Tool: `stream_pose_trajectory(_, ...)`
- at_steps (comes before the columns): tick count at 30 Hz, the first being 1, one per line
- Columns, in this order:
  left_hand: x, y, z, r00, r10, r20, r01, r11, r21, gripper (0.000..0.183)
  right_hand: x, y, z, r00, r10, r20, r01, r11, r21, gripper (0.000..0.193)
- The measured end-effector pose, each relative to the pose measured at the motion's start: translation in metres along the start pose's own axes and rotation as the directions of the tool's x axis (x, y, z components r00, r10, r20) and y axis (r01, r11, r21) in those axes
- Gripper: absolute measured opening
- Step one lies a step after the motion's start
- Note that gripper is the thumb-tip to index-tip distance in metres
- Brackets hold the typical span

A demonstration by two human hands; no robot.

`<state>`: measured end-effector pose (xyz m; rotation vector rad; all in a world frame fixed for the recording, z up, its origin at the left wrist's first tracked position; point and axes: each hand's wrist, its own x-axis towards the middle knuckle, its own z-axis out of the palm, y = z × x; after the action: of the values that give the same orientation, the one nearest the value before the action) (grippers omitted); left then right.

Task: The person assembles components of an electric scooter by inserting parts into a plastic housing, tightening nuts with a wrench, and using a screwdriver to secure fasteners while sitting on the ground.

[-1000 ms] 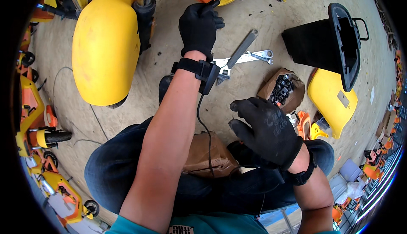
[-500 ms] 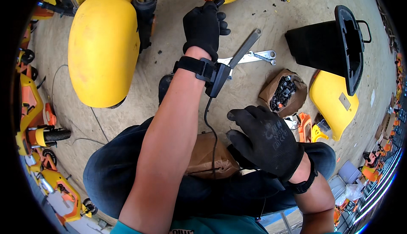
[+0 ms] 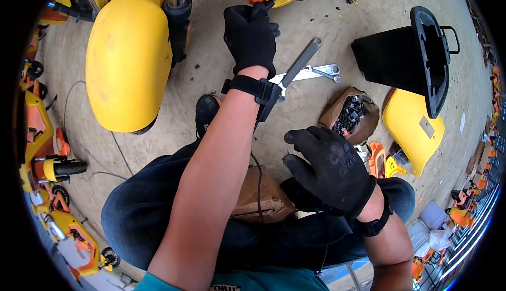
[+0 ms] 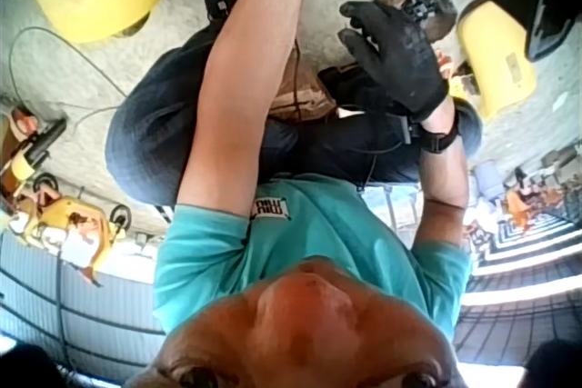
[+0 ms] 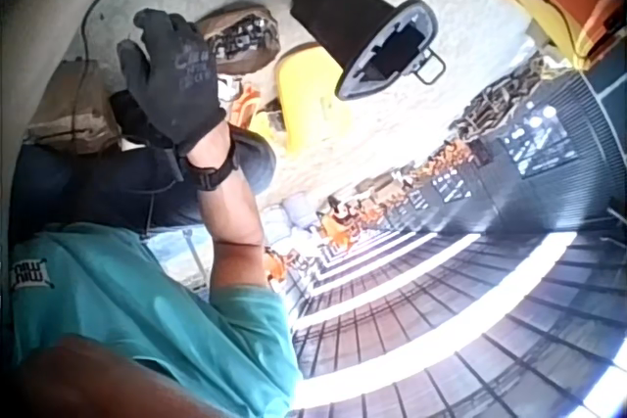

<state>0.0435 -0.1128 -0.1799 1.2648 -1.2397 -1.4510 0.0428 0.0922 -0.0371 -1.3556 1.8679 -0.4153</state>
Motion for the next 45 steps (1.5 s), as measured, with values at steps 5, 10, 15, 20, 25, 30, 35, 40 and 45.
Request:
stream_pose_trajectory(5, -0.008, -0.008, 0.004, 0.986, 0.167, -0.009, -0.164, 0.977, 0.140, 0.019, -0.003, 0.000, -0.002, 1.000, 0.001, -0.016, -0.001, 1.000, -0.012, 0.034)
stream_pose_trajectory(10, -0.002, -0.014, -0.002, 0.980, 0.196, 0.045, -0.201, 0.968, 0.149, 0.017, -0.003, 0.000, -0.003, 1.000, 0.011, 0.000, -0.011, 1.000, -0.001, 0.034)
stream_pose_trajectory(15, 0.000, -0.017, -0.004, 0.993, 0.064, 0.098, -0.076, 0.989, 0.127, 0.018, -0.003, -0.002, -0.002, 1.000, -0.006, -0.012, 0.006, 1.000, -0.013, 0.033)
stream_pose_trajectory(20, 0.000, -0.019, -0.002, 0.994, -0.001, 0.107, -0.020, 0.979, 0.202, 0.023, -0.002, -0.003, -0.001, 1.000, 0.012, -0.002, -0.012, 1.000, -0.015, 0.033)
stream_pose_trajectory(25, 0.002, -0.017, -0.004, 0.994, 0.043, 0.101, -0.072, 0.950, 0.305, 0.030, -0.005, -0.003, 0.000, 1.000, -0.012, -0.009, 0.012, 1.000, -0.021, 0.034)
stream_pose_trajectory(30, 0.006, -0.007, -0.008, 0.988, 0.124, 0.095, -0.153, 0.888, 0.433, 0.037, -0.006, -0.005, -0.001, 1.000, -0.021, -0.011, 0.021, 1.000, -0.016, 0.034)
stream_pose_trajectory(35, 0.018, -0.002, -0.009, 0.983, -0.063, 0.172, -0.018, 0.901, 0.434, 0.045, -0.003, -0.007, -0.001, 0.999, -0.028, 0.022, 0.029, 1.000, -0.009, 0.033)
stream_pose_trajectory(40, 0.015, -0.006, -0.005, 0.944, -0.268, 0.195, 0.233, 0.955, 0.183, 0.049, -0.001, -0.007, 0.001, 1.000, -0.019, 0.007, 0.019, 1.000, -0.015, 0.033)
stream_pose_trajectory(45, 0.015, 0.002, -0.001, 0.903, -0.389, 0.183, 0.402, 0.915, -0.040, 0.049, 0.000, -0.004, 0.002, 1.000, 0.015, 0.021, -0.015, 1.000, -0.013, 0.033)
